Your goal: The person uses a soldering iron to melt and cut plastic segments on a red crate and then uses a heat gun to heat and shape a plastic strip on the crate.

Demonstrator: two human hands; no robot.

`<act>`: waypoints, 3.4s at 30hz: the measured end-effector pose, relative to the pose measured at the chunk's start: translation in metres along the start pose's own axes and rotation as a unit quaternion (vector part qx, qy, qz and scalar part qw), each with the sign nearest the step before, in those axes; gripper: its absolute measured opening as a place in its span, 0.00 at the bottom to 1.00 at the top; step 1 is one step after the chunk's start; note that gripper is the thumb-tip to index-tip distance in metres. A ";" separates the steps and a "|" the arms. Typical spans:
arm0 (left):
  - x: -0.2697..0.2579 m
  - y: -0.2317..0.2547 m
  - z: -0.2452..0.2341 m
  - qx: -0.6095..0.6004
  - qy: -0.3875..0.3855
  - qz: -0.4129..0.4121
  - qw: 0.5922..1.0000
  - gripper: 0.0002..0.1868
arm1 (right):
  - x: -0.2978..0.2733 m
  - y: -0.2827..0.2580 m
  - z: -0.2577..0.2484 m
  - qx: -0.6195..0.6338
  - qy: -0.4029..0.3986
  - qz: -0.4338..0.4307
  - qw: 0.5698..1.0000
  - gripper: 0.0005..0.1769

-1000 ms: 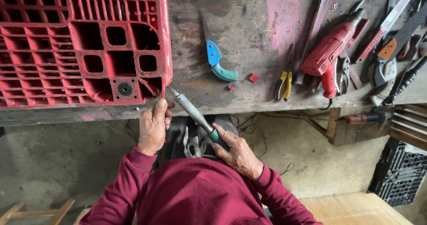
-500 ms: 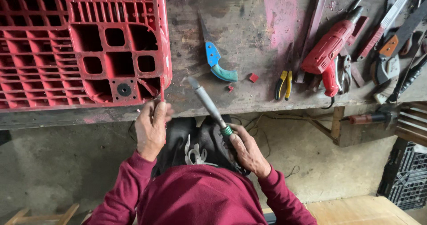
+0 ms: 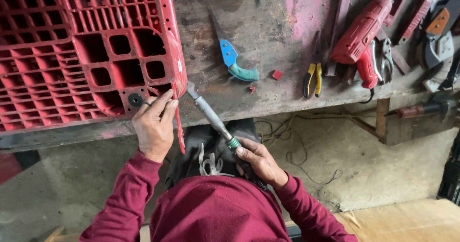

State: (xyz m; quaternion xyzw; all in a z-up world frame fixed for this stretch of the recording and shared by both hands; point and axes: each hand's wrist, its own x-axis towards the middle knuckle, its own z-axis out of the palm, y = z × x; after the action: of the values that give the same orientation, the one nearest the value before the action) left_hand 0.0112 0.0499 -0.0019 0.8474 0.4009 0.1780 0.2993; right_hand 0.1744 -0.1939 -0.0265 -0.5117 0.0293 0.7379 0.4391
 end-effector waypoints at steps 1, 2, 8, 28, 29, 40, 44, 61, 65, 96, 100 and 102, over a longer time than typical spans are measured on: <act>0.001 -0.001 0.000 -0.018 0.002 -0.007 1.000 0.12 | 0.001 0.003 0.001 0.026 -0.019 -0.005 0.999 0.32; 0.001 -0.001 0.000 -0.036 0.004 -0.016 0.999 0.13 | 0.003 0.005 0.002 0.052 -0.038 -0.010 0.998 0.31; 0.003 -0.002 0.001 -0.044 0.006 -0.057 0.997 0.11 | 0.013 0.008 0.000 0.089 -0.078 0.017 0.993 0.28; 0.014 0.007 -0.001 -0.124 0.000 -0.137 0.983 0.10 | 0.021 -0.009 -0.015 0.084 -0.142 0.031 0.986 0.26; 0.014 0.007 -0.001 -0.121 -0.003 -0.141 0.983 0.10 | 0.021 -0.011 -0.015 0.071 -0.133 0.035 0.988 0.27; 0.013 0.004 -0.001 -0.149 -0.016 -0.174 0.973 0.11 | 0.013 -0.025 -0.006 -0.033 -0.097 0.011 0.995 0.32; 0.015 0.007 -0.002 -0.161 -0.013 -0.155 0.975 0.11 | 0.013 -0.026 -0.005 -0.051 -0.087 0.012 0.995 0.33; 0.019 0.004 -0.004 -0.128 -0.034 -0.185 0.974 0.06 | 0.009 -0.027 0.000 -0.079 -0.072 0.013 0.994 0.33; 0.020 0.003 -0.005 -0.113 -0.046 -0.198 0.972 0.05 | 0.009 -0.026 0.001 -0.072 -0.074 0.011 0.995 0.33; 0.024 0.003 -0.008 -0.129 -0.047 -0.180 0.974 0.06 | 0.015 -0.024 -0.008 0.032 -0.119 0.023 0.992 0.27; 0.025 0.004 -0.009 -0.118 -0.060 -0.197 0.971 0.05 | 0.014 -0.028 -0.008 -0.025 -0.091 0.023 0.995 0.29; 0.025 0.004 -0.008 -0.117 -0.059 -0.209 0.969 0.05 | 0.012 -0.027 -0.006 -0.050 -0.081 0.009 0.995 0.30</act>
State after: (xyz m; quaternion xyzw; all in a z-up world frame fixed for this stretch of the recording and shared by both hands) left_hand 0.0246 0.0707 0.0088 0.7128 0.5275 0.1070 0.4497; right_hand 0.1960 -0.1737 -0.0278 -0.4711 -0.0388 0.7816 0.4070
